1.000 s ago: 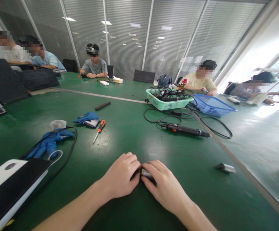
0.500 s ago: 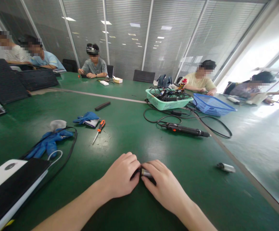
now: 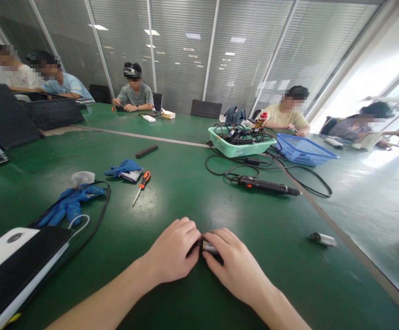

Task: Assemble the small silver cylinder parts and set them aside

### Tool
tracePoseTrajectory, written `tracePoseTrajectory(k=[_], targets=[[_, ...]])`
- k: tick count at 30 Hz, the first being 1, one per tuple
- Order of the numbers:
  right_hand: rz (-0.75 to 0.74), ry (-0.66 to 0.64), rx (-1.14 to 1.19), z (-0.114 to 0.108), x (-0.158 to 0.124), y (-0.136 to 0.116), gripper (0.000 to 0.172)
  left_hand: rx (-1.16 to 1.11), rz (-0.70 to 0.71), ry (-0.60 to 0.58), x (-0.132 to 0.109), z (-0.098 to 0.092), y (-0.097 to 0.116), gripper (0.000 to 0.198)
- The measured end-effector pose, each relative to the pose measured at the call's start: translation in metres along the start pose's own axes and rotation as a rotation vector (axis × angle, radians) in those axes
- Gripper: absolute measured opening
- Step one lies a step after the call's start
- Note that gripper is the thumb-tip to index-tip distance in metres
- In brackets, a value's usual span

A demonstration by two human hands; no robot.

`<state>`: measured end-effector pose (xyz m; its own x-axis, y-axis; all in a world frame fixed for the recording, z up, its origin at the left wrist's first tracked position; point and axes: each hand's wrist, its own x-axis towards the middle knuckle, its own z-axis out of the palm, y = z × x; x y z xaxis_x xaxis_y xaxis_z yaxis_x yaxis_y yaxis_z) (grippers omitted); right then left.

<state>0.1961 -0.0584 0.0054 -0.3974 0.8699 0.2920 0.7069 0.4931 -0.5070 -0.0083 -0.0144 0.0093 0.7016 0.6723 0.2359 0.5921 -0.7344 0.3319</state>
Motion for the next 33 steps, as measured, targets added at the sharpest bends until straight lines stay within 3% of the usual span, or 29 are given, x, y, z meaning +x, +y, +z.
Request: tracePoseTrajectory(k=[33], targets=[[-0.001, 0.011, -0.002, 0.0006, -0.0002, 0.0001, 0.027, -0.002, 0.001, -0.011, 0.0009, -0.0013, 0.0006, 0.008]])
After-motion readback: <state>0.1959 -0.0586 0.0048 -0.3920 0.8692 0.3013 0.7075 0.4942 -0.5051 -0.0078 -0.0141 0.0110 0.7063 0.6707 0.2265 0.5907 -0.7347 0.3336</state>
